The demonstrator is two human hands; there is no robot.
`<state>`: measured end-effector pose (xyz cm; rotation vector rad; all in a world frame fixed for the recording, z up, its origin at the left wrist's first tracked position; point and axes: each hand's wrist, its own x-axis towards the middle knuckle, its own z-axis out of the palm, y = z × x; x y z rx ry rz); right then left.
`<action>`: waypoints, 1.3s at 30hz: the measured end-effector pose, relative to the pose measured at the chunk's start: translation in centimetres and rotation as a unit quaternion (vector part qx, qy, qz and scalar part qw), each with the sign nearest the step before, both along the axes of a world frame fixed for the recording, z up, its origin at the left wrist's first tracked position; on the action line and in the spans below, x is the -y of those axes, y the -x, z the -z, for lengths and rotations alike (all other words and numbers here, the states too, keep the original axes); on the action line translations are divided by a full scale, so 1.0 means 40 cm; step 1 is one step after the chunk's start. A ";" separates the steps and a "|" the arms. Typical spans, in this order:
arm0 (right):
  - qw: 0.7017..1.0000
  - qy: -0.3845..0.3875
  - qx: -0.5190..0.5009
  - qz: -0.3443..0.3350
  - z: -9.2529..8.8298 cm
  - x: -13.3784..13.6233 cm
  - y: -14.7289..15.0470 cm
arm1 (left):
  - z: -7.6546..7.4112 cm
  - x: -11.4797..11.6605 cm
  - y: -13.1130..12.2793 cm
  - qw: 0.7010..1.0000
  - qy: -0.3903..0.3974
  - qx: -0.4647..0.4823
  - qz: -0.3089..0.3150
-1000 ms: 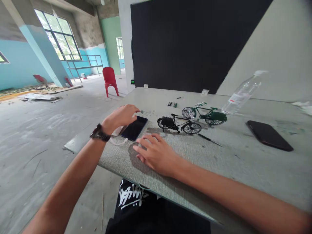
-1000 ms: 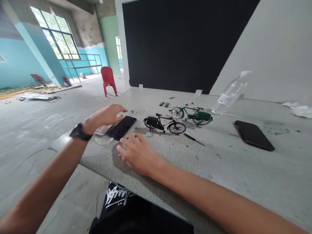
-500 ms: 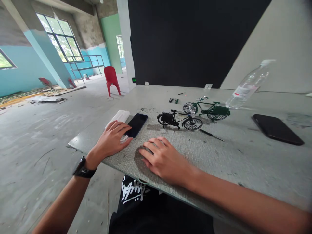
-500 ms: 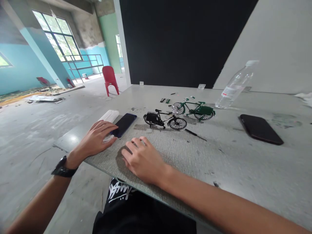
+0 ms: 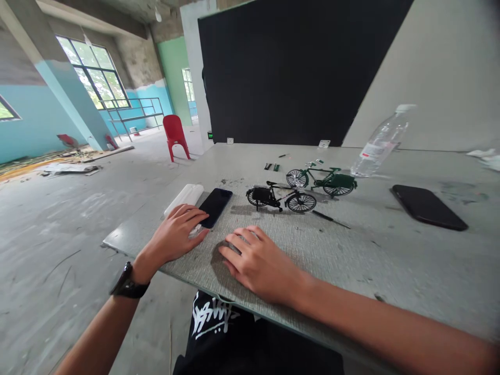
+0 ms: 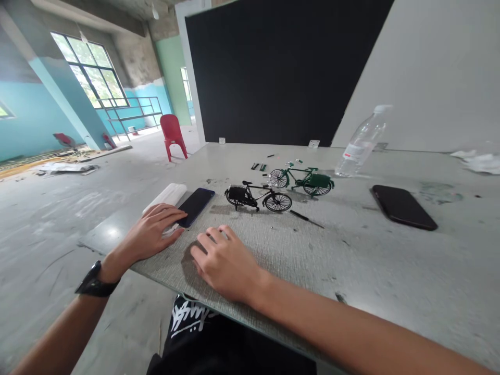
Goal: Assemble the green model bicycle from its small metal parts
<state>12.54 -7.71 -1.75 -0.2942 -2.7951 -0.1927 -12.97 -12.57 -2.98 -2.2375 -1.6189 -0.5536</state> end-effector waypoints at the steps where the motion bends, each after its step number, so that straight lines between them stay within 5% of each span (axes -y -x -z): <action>1: 1.000 0.001 -0.001 0.001 0.001 0.000 0.000 | 0.001 0.000 0.000 1.000 0.000 0.001 -0.001; 39: 1.000 -0.014 0.016 -0.002 0.025 0.007 0.003 | 0.007 -0.001 0.000 1.000 0.005 0.009 0.005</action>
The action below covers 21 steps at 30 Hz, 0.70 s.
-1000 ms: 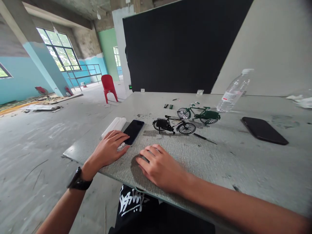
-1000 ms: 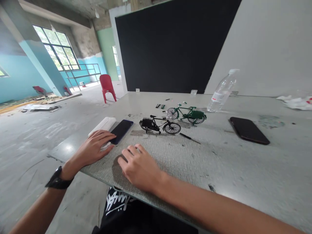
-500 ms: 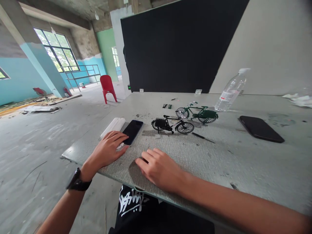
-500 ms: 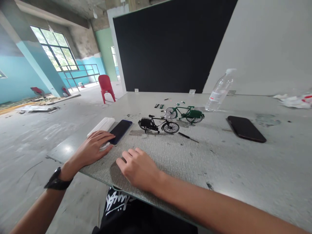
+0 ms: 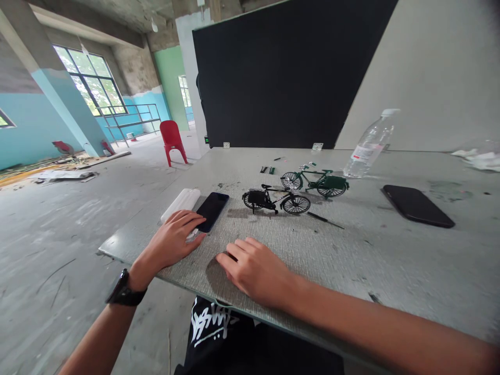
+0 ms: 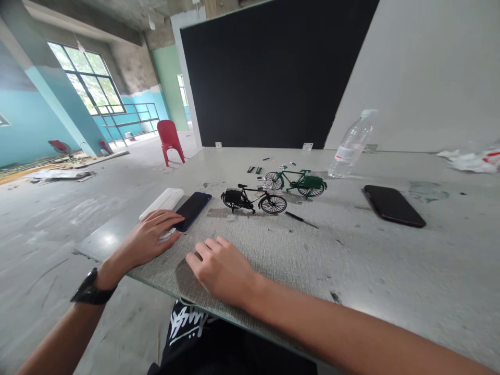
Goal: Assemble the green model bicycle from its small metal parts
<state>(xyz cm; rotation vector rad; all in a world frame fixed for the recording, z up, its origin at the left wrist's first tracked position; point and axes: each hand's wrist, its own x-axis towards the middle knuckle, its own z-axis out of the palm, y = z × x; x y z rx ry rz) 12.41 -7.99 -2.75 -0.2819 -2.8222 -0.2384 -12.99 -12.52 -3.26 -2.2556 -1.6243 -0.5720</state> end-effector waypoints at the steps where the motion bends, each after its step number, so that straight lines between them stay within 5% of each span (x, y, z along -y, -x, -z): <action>1: 1.000 0.000 -0.001 -0.001 0.001 0.000 0.000 | 0.000 0.000 0.000 1.000 0.000 0.001 0.000; 21: 1.000 -0.001 0.000 -0.004 0.000 -0.002 0.001 | 0.003 -0.003 0.003 1.000 0.001 0.014 0.004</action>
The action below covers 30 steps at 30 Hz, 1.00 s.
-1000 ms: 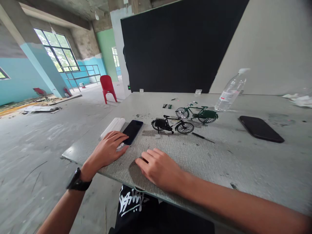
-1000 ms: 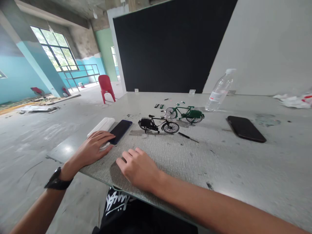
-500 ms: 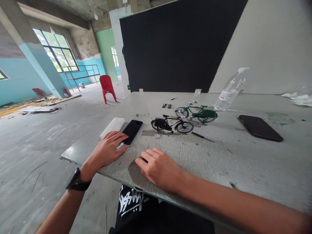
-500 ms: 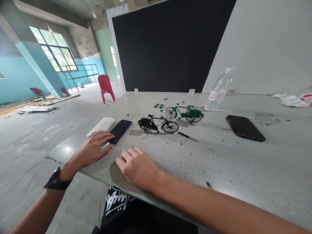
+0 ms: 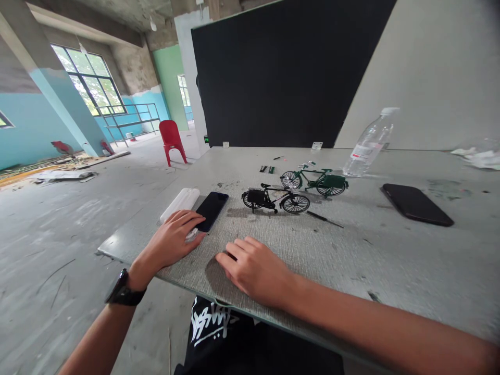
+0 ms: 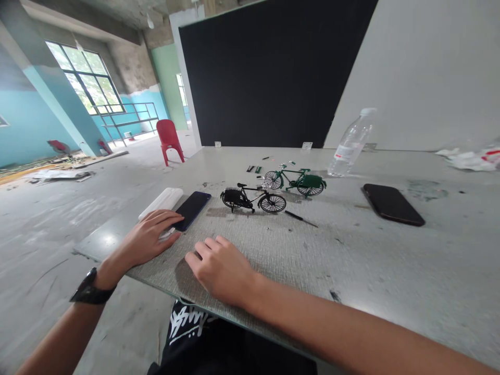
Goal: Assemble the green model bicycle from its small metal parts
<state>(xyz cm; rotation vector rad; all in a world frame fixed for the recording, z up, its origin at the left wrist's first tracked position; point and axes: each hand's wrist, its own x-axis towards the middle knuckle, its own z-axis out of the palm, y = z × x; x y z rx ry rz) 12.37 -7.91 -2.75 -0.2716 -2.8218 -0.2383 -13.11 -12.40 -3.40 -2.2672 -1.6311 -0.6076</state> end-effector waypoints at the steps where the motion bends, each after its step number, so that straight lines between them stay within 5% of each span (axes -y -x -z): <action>1: 1.000 0.001 0.002 0.000 0.000 0.000 0.000 | 0.000 0.000 0.000 1.000 0.001 0.002 0.000; 18: 1.000 0.016 0.001 0.006 -0.001 0.001 -0.001 | 0.000 0.001 -0.001 1.000 0.012 -0.003 -0.007; 30: 1.000 0.024 -0.001 0.001 0.000 -0.001 0.001 | 0.001 0.047 0.033 0.996 -0.067 -0.019 -0.049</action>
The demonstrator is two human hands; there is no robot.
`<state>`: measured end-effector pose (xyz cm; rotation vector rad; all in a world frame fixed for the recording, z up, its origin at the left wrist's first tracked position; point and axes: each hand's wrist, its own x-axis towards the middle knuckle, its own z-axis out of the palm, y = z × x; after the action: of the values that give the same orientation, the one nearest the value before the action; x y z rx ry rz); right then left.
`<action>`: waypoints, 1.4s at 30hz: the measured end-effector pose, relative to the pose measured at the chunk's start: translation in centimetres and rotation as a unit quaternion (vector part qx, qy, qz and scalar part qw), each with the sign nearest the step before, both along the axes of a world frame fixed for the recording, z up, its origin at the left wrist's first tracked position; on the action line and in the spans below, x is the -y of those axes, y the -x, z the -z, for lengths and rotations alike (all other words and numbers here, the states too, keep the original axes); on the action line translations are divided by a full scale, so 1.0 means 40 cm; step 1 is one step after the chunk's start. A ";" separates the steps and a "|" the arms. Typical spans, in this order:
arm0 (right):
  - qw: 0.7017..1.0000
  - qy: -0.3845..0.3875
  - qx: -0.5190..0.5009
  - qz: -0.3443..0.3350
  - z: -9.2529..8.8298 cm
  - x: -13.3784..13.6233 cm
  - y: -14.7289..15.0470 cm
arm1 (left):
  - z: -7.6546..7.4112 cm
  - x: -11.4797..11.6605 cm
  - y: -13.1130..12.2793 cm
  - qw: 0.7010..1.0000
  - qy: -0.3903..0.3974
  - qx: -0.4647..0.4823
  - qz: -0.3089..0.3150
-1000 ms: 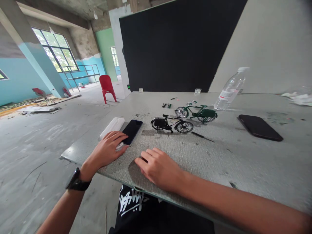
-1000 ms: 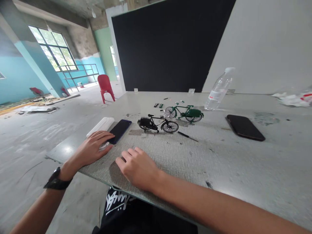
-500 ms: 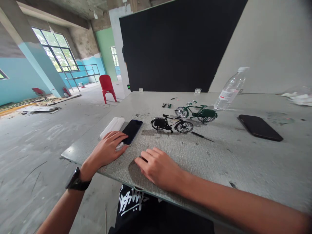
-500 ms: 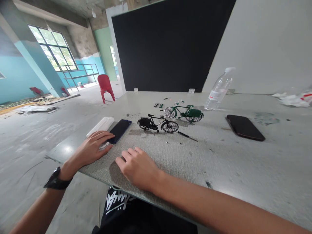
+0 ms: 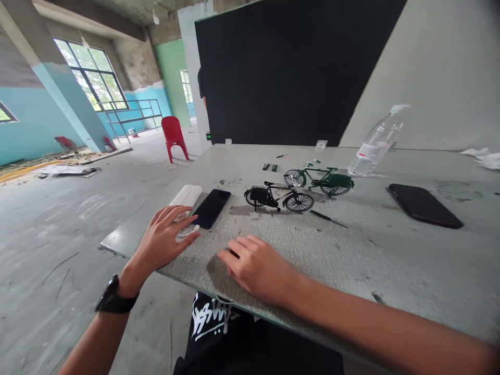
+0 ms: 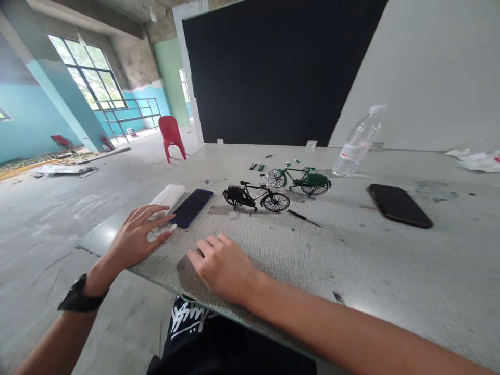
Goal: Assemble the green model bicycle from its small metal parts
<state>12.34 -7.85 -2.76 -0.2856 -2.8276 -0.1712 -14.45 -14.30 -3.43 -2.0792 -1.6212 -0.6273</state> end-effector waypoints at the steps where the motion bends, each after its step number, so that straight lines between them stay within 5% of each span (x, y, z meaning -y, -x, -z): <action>1: 1.000 0.001 0.001 -0.001 -0.001 0.000 0.000 | 0.003 0.002 0.002 1.000 0.004 0.000 0.003; 13: 1.000 0.002 0.012 0.001 -0.007 -0.001 -0.001 | 0.000 -0.010 -0.020 0.997 0.058 0.017 -0.041; 24: 0.995 -0.087 -0.031 -0.024 -0.024 -0.022 -0.049 | -0.056 -0.107 -0.003 0.987 0.140 -0.057 -0.050; 28: 0.978 -0.107 -0.176 0.040 -0.065 -0.126 -0.144 | -0.088 -0.128 -0.039 0.992 0.116 -0.038 -0.007; 33: 0.915 -0.041 -0.308 0.255 -0.100 -0.277 -0.285 | -0.153 -0.161 -0.179 0.997 0.053 -0.017 0.055; 38: 0.928 0.119 -0.122 0.332 -0.107 -0.350 -0.381 | -0.150 -0.206 -0.311 0.962 0.019 -0.113 0.246; 42: 0.941 0.180 -0.023 0.285 -0.125 -0.334 -0.386 | -0.093 -0.230 -0.365 0.945 0.048 -0.162 0.281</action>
<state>27.77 5.49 2.25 -1.1675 -2.6327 0.2381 0.15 -5.08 0.27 -2.5722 -0.8884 -0.3476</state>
